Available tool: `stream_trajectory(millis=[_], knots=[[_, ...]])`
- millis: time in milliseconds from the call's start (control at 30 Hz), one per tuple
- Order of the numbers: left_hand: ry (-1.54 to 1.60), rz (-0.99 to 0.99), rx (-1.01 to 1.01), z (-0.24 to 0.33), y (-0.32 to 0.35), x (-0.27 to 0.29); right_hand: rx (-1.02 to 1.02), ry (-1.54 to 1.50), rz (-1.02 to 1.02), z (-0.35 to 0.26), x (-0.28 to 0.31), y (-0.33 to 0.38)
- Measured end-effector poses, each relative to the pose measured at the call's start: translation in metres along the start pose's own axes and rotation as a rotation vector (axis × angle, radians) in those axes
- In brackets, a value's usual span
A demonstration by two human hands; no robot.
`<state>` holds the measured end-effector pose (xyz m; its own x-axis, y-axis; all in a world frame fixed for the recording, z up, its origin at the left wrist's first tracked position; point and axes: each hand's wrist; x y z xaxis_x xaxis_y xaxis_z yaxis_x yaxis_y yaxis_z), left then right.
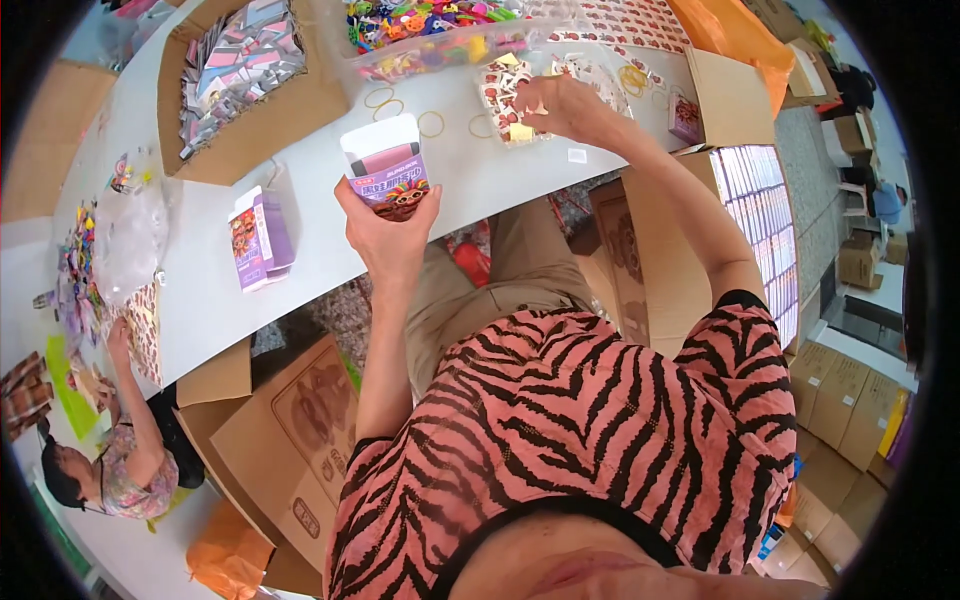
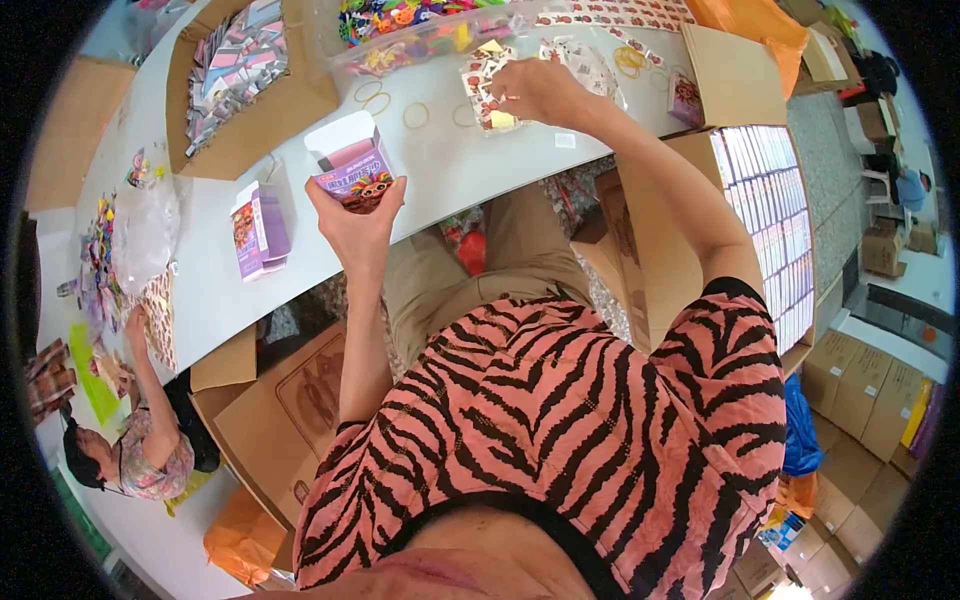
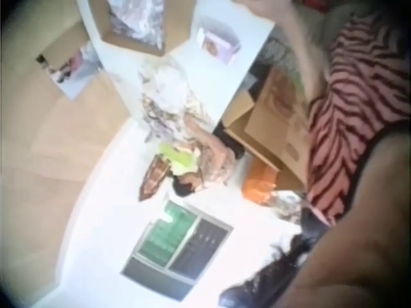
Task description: Packaging small toy components into boxes and securing them with rubber bands.
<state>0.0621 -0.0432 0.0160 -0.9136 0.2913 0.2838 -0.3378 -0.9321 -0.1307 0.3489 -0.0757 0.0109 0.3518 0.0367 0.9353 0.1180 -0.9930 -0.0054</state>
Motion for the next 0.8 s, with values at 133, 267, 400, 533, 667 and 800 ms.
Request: stream_trajectory(millis=[133, 267, 400, 533, 667, 800], knots=[[0.005, -0.027, 0.049, -0.002, 0.004, -0.007, -0.081, 0.002, -0.114, 0.011, -0.017, 0.001], [-0.047, -0.063, 0.024, -0.006, 0.004, -0.018, -0.083, -0.009, -0.128, 0.02, -0.023, -0.001], [-0.183, -0.107, -0.042, -0.018, 0.003, -0.029, -0.128, -0.257, -0.089, 0.013, -0.003, 0.002], [-0.215, -0.144, -0.055, -0.017, 0.004, -0.038, -0.113, -0.247, -0.008, 0.025, -0.006, 0.003], [-0.232, -0.159, -0.047, -0.017, 0.006, -0.042, -0.034, -0.131, 0.059, 0.03, -0.02, -0.006], [-0.24, -0.158, -0.017, -0.014, 0.007, -0.039, -0.069, 0.034, 0.165, 0.023, -0.029, -0.018]])
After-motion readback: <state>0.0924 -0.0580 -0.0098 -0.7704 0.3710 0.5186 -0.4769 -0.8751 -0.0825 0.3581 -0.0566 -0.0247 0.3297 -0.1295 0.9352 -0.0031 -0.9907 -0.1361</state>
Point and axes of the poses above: each hand's wrist, its own y-axis away from the middle knuckle, its own x-axis out of the back of the hand, z = x × y, and after that the axes turned 7 degrees about -z, right-handed
